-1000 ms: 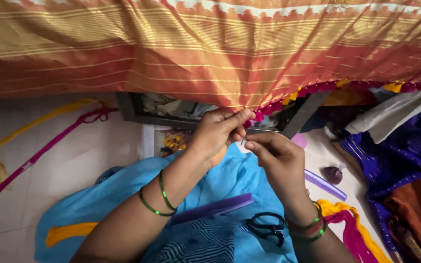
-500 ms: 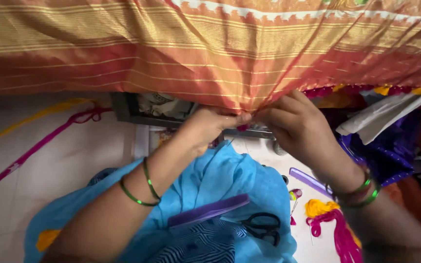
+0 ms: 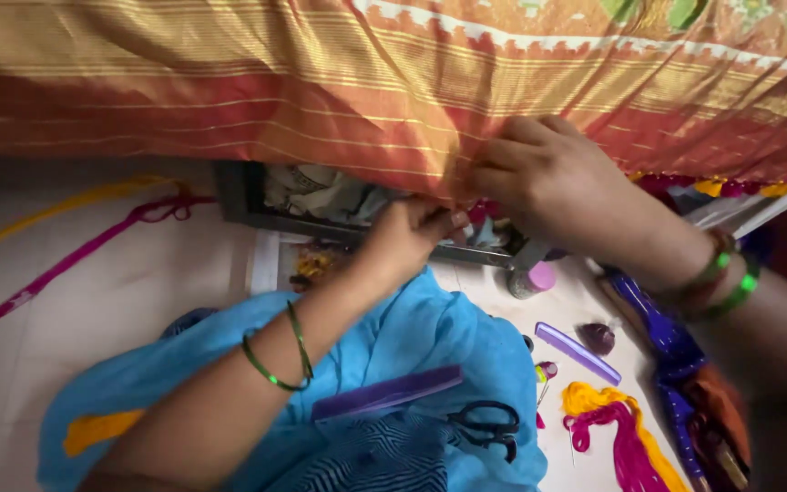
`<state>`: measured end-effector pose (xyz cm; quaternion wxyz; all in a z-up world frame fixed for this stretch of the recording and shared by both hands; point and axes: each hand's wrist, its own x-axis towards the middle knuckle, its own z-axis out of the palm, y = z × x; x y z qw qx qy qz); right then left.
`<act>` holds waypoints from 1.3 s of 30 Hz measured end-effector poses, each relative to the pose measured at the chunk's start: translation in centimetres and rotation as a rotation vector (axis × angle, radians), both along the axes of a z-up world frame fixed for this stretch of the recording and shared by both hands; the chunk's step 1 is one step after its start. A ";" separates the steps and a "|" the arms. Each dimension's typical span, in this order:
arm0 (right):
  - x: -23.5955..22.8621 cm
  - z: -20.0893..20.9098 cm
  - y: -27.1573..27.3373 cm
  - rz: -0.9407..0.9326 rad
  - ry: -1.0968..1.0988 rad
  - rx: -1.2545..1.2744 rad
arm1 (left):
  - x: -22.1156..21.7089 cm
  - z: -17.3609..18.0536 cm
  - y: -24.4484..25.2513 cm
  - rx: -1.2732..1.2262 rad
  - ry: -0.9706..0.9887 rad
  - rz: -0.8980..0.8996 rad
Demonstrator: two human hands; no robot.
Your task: The person is seen attaching decorative tassels and ribbons to a fabric garment, likely a saree.
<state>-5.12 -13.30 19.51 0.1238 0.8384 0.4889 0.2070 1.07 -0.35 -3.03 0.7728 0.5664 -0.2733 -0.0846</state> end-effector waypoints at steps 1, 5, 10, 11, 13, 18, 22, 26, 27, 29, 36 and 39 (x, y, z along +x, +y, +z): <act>0.5 0.5 0.4 0.081 0.016 0.000 | -0.4 -0.4 -0.3 0.049 -0.038 0.135; 2.9 0.2 1.9 0.255 0.278 0.040 | -2.8 1.8 0.2 0.067 -0.113 0.284; 5.1 -1.6 2.2 -0.033 0.204 -0.118 | -4.1 3.9 1.4 0.049 -0.087 0.464; 4.9 -1.6 2.6 -0.032 0.200 -0.117 | -4.2 4.6 1.7 0.049 -0.090 0.466; 4.6 -1.7 3.3 -0.176 0.113 -0.206 | -4.5 5.9 2.3 0.123 -0.031 0.542; 4.4 -2.7 2.9 -0.277 0.089 -0.227 | -4.7 6.8 3.6 0.334 -0.828 0.878; 1.9 -1.4 2.0 -0.029 0.125 0.277 | -4.4 6.7 2.3 0.243 -0.391 0.664; -0.5 -4.4 -0.4 -0.427 0.233 0.449 | -1.6 -0.8 -0.7 -0.227 0.216 0.107; -1.2 -5.0 -0.2 -0.481 0.474 0.597 | -1.9 -1.0 -0.9 -0.308 0.294 0.065; -1.9 -6.1 -1.2 -0.545 0.711 0.756 | -2.6 -0.4 -0.9 -0.380 0.375 0.005; -0.9 -6.2 -3.5 -0.093 0.299 0.391 | -3.0 1.0 0.8 -0.217 0.252 0.203; -0.4 -3.6 -0.7 -0.002 0.232 0.289 | -2.9 1.7 1.8 -0.013 0.011 0.380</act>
